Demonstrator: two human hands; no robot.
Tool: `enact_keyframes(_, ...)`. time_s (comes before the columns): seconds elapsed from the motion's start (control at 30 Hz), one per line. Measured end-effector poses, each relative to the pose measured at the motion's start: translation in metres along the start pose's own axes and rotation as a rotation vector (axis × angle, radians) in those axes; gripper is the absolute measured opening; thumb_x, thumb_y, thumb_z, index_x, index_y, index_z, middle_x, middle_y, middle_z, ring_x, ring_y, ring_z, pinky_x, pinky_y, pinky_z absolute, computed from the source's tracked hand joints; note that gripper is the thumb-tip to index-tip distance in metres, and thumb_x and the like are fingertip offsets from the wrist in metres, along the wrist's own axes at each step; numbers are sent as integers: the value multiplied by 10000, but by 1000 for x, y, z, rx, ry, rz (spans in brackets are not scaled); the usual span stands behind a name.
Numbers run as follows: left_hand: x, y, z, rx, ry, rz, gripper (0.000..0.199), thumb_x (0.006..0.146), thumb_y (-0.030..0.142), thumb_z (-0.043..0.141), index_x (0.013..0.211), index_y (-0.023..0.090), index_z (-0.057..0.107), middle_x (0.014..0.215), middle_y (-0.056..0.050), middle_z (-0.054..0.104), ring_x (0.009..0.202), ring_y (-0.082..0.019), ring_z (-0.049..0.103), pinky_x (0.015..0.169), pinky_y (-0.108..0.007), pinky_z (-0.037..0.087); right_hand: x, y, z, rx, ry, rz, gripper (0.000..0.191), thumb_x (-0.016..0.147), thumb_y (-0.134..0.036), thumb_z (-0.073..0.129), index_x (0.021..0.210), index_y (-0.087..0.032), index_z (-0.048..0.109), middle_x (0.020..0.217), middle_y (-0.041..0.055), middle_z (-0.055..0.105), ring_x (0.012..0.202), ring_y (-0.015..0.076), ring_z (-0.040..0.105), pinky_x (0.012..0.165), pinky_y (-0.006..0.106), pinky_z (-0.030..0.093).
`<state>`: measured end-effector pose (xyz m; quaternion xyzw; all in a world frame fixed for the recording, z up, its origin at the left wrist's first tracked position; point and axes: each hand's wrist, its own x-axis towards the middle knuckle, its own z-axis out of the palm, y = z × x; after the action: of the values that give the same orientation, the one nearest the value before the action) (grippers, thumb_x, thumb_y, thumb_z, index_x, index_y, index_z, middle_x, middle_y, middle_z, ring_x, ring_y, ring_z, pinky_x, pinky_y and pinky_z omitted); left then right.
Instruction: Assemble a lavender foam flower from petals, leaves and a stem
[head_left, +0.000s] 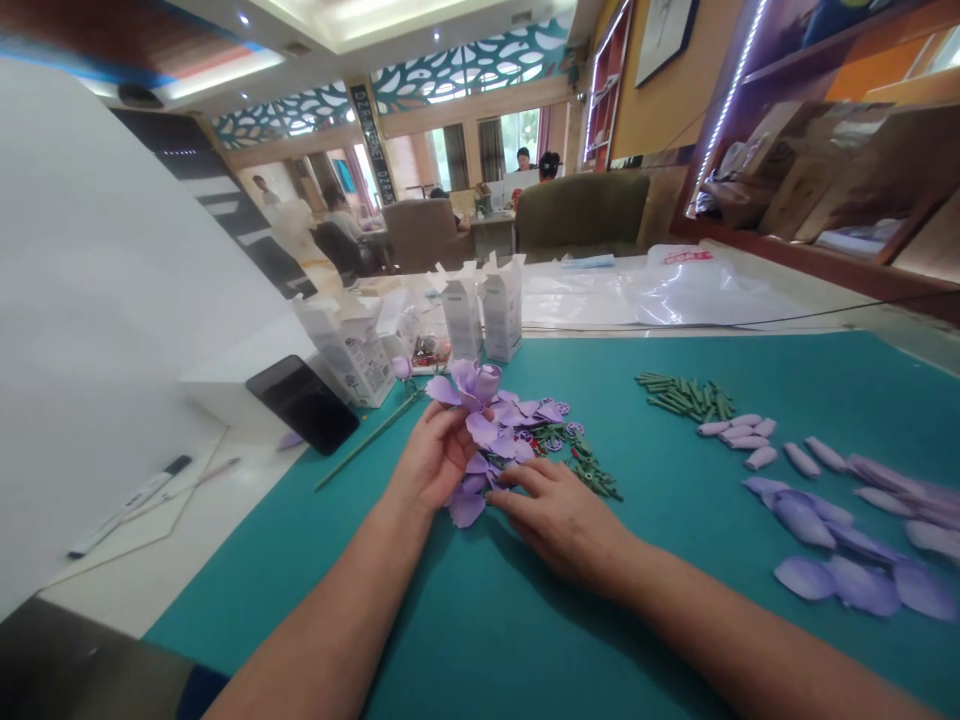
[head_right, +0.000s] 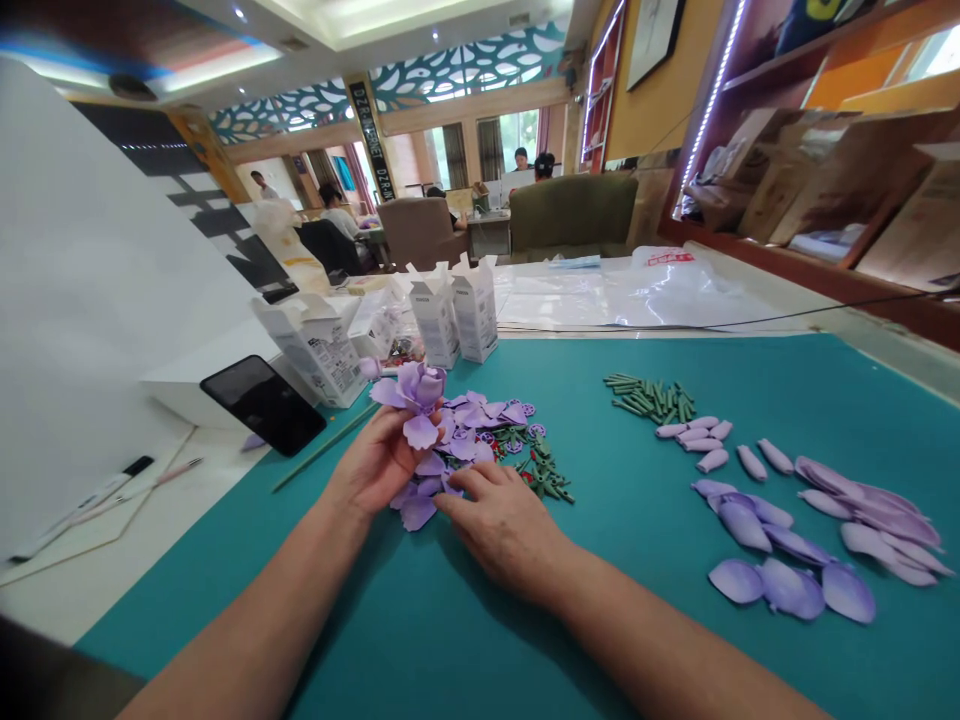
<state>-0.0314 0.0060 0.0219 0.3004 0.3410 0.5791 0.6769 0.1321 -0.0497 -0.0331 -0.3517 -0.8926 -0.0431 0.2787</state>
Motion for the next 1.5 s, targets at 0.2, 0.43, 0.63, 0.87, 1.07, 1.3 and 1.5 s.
enact_keyframes(0.2,0,-3,-1,-18,-15,0,171,748,58,584,885,159,585,818,-39,714,721,-156,692,676,-259,557,-2,-12,6,-1,-140,-50,363,847,-240,624,1207,-245,580,1263,89,595,1135,288,504,885,447,450)
enact_keyframes(0.43,0,-5,-2,14,-50,-7,148,773,82,568,903,147,598,839,-68,727,708,-151,693,632,-247,555,-1,-18,13,104,-316,-104,569,880,-463,561,1371,-193,460,1366,100,541,1355,304,304,1093,522,253)
enact_keyframes(0.63,2,-6,-4,-1,-55,0,136,767,77,579,882,149,592,841,-69,724,733,-171,701,667,-275,566,0,-20,7,124,-329,-115,292,897,-342,567,1159,-215,596,1182,72,652,1176,285,467,964,443,352)
enact_keyframes(0.87,1,-5,-3,5,-51,-18,144,775,63,558,886,144,600,826,-70,730,715,-166,702,665,-270,564,-1,-23,7,80,-276,-121,251,882,-243,592,1127,-189,584,948,61,663,847,208,528,726,335,373)
enact_keyframes(1.07,0,-5,-2,19,-57,-23,159,780,72,552,907,148,607,787,-52,722,704,-155,695,631,-238,546,-1,-15,10,-9,-239,-80,78,887,-192,571,851,-170,636,837,49,645,792,197,532,666,322,347)
enact_keyframes(1.3,-1,-5,0,-4,-53,-26,137,771,65,569,874,150,602,759,-47,708,687,-157,694,612,-232,543,-1,-11,13,-103,-119,-16,83,876,-226,596,824,-165,621,749,39,619,713,193,524,629,329,335)
enact_keyframes(1.5,-1,-6,0,-2,-59,-28,138,770,61,563,868,153,592,757,-39,706,678,-153,692,611,-232,545,1,-17,11,-90,-276,-15,229,794,-319,712,975,-200,635,869,63,611,786,214,521,647,319,374)
